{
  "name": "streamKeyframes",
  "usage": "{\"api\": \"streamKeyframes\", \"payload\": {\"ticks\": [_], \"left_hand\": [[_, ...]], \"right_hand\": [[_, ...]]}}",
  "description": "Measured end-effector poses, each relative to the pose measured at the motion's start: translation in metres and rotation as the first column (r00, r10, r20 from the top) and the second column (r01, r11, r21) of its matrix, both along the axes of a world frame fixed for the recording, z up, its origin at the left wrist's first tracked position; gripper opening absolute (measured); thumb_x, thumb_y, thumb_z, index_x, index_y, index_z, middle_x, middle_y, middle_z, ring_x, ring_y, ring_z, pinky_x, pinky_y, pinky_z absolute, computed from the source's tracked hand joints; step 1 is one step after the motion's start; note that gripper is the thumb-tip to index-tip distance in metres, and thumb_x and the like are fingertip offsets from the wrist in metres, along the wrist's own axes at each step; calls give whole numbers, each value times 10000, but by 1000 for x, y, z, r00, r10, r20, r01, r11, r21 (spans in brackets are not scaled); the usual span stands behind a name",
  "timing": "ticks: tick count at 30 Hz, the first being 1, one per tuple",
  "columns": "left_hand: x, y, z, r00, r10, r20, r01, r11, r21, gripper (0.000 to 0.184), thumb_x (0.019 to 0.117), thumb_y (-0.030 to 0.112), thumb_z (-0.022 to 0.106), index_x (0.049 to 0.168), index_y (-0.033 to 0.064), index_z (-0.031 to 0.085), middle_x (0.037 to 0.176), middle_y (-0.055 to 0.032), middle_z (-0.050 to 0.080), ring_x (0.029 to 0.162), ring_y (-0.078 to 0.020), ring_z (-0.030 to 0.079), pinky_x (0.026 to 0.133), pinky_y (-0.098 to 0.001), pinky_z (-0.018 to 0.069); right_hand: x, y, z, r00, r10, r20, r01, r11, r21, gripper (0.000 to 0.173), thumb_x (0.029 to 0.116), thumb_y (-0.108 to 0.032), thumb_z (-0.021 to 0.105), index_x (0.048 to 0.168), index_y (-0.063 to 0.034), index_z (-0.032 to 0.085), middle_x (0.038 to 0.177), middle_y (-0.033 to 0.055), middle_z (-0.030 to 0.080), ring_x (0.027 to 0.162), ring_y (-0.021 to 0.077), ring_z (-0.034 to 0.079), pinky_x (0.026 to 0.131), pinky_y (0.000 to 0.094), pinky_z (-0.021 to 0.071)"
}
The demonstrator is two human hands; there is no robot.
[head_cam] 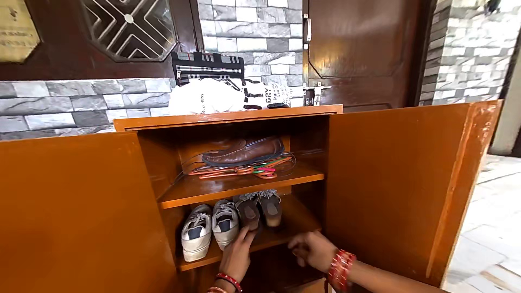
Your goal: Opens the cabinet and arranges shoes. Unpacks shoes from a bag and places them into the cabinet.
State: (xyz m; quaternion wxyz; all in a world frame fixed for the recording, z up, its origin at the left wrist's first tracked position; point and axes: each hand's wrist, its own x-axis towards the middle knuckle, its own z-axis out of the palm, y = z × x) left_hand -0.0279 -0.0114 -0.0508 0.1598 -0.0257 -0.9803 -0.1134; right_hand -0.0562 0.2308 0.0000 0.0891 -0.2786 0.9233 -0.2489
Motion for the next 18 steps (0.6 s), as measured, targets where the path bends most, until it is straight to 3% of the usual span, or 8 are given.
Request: {"api": "streamKeyframes", "payload": {"ticks": [3,6,8,11,13,15,17,18], "left_hand": [[22,-11,-11,998,13,59,-15,999,41,306,1053,107,501,1262,86,723,1284,-155,703,1144,-381,691,958,-586,533],[33,-19,-26,964,11,266,-18,1000,25,320,1073,195,493,1281,98,716,1290,-140,706,1215,-353,661,1041,-567,488],[41,-18,-40,933,-68,354,59,998,35,305,1057,164,510,1261,83,722,1286,-143,703,1212,-338,659,1048,-547,486],[55,-2,-57,803,-233,549,221,971,89,290,1049,164,548,1268,64,710,1303,-163,686,1236,-344,637,1086,-548,455],[63,16,-71,666,-329,670,344,932,116,297,1045,164,549,1273,56,707,1319,-179,677,1269,-369,614,1107,-583,428],[78,38,-89,532,-356,768,419,899,127,306,1063,181,533,1287,56,700,1341,-189,663,1292,-376,597,1120,-591,414],[94,59,-108,456,-296,839,444,893,74,316,1061,160,528,1318,45,670,1353,-225,642,1287,-424,589,1085,-641,428],[102,65,-115,437,-261,861,441,896,48,334,1051,138,527,1343,26,645,1362,-254,628,1287,-459,581,1069,-675,426]], "right_hand": [[44,38,4,994,82,-65,-72,987,145,304,1001,-106,558,1239,-105,746,1006,191,741,977,364,691,965,558,497],[80,48,0,996,81,-24,-76,980,186,331,999,-73,524,1252,-99,736,1091,195,743,1066,375,689,996,560,489],[96,38,-10,988,142,63,-154,956,248,356,990,-63,547,1313,-96,696,1269,185,695,1192,383,649,1035,593,474],[95,10,-41,939,239,249,-309,903,299,421,972,-88,616,1391,-129,645,1611,178,414,1418,417,464,1121,638,386],[91,2,-75,926,194,323,-301,896,327,360,994,-128,617,1348,-99,673,1639,228,343,1453,453,410,1127,645,384],[93,2,-109,904,124,409,-314,842,440,353,993,-132,624,1331,-41,669,1661,295,235,1484,541,292,1102,730,340],[95,2,-136,882,31,471,-307,796,522,453,973,-179,671,1394,-23,617,1686,306,124,1494,584,225,1089,771,319],[96,1,-144,872,-13,490,-284,801,528,531,952,-206,707,1432,-19,580,1691,300,109,1475,587,262,1083,763,338]]}}
